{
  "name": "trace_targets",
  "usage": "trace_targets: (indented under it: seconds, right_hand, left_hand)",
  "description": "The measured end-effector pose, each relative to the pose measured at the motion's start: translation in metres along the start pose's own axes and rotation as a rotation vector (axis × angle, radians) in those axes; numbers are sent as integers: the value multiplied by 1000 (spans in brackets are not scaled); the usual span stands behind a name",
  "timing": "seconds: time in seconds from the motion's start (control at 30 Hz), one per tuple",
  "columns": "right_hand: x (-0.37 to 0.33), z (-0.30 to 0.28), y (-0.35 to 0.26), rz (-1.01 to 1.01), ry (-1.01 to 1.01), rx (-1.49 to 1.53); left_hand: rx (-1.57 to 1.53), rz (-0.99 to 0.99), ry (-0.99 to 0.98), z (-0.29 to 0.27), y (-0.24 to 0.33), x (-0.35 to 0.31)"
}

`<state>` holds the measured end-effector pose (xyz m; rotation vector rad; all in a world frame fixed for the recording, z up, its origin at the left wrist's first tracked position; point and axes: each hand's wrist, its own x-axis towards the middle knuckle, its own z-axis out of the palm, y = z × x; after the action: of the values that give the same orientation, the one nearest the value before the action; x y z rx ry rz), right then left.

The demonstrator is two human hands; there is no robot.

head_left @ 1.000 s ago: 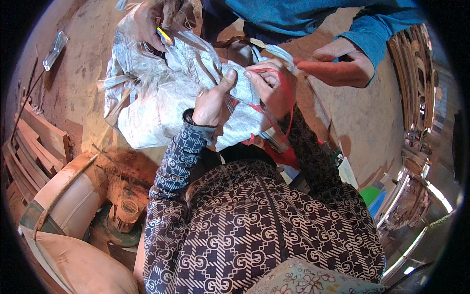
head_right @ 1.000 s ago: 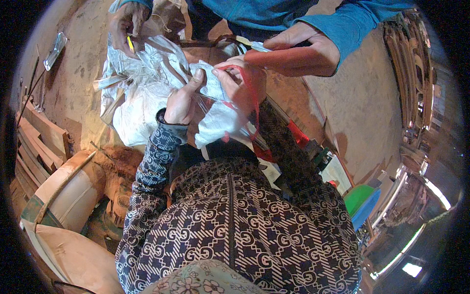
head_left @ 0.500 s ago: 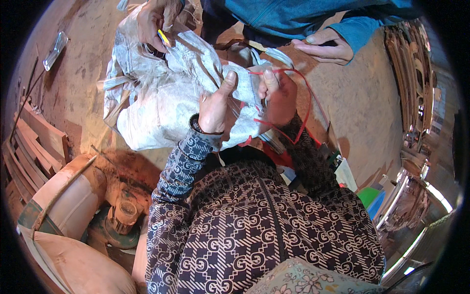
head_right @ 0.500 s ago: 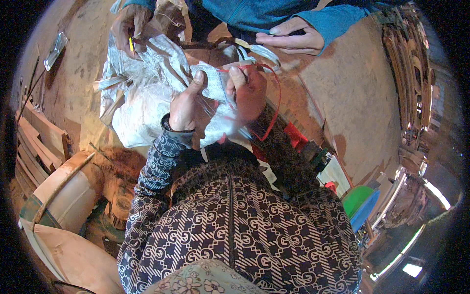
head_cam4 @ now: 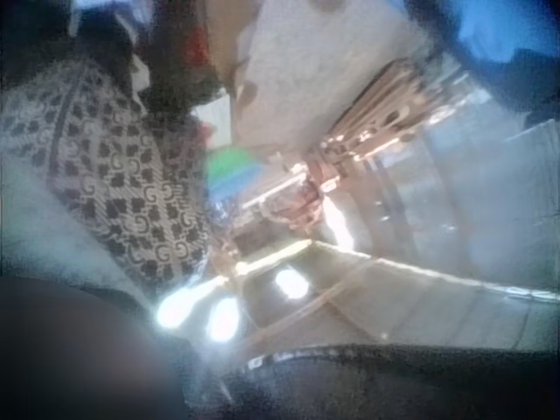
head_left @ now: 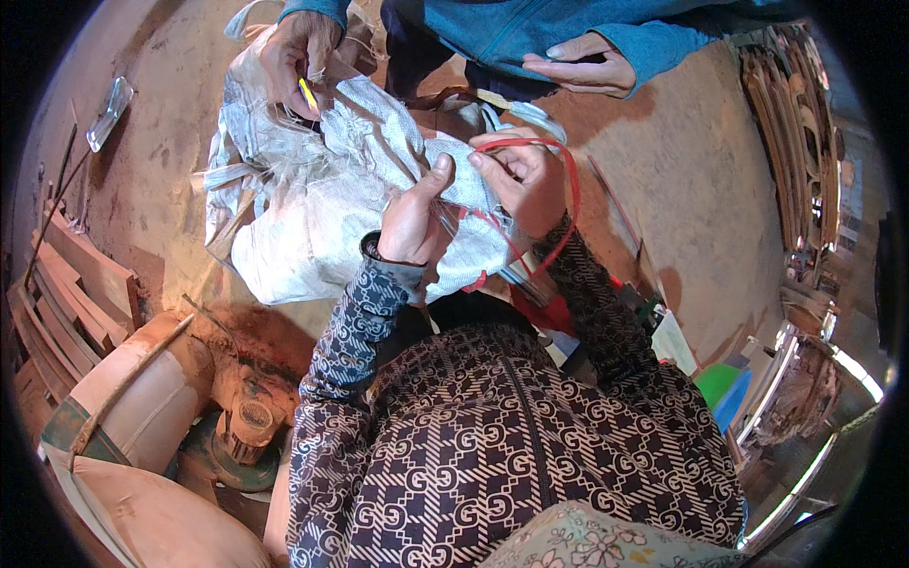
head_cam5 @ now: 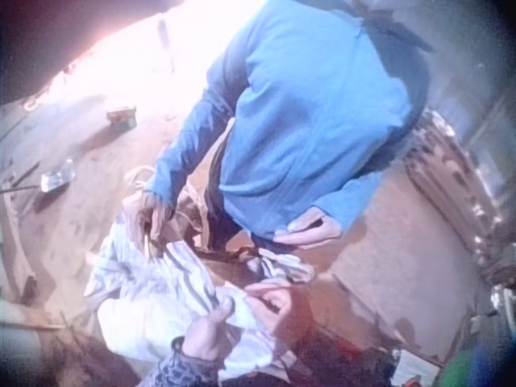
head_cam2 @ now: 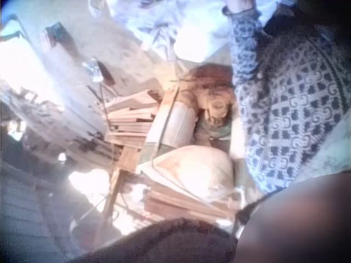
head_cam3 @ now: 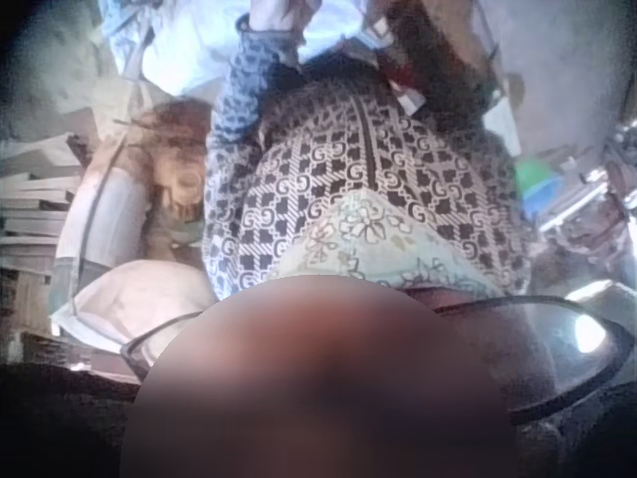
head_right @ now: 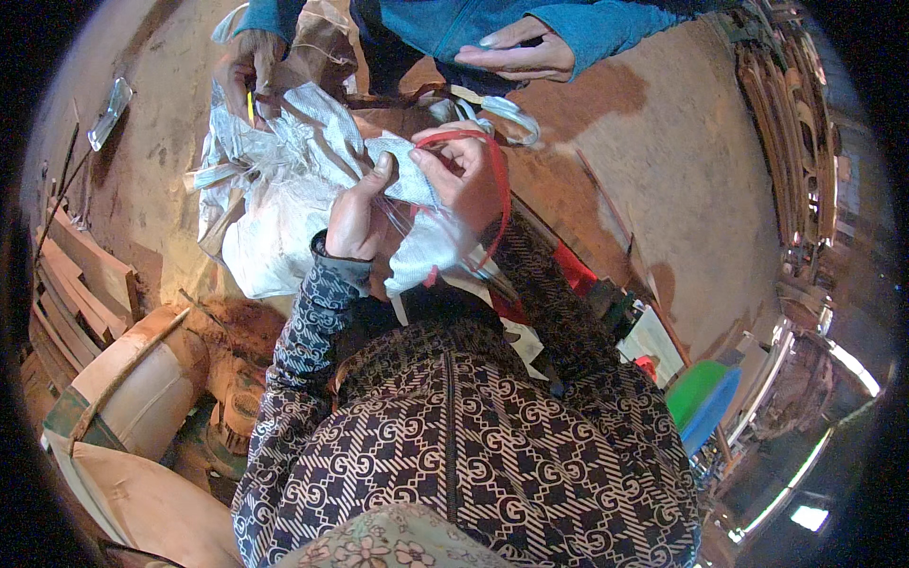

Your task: The person sews a large white sack using a needle and red thread. They pull the thread through the fabric repeatedly to stitch the sack closed while another person assists by holding the sack open.

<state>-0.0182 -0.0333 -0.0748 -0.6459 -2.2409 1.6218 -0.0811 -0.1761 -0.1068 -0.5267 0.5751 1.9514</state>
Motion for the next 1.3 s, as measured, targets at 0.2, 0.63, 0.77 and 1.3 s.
trace_targets:
  seconds: [0.2,0.63,0.77,1.3]
  right_hand:
    - [-2,9,0,-311,167,-298]
    - [-27,-3,-11,208,157,235]
    - [-26,-16,4,87,33,521]
    - [-12,-12,-3,-265,5,-170]
  left_hand:
    - [161,-26,-112,-18,0,-3]
    - [574,567,135,20,-16,-16]
    - [553,638,102,14,-14,-11]
    - [-33,-104,-82,-32,-16,-4]
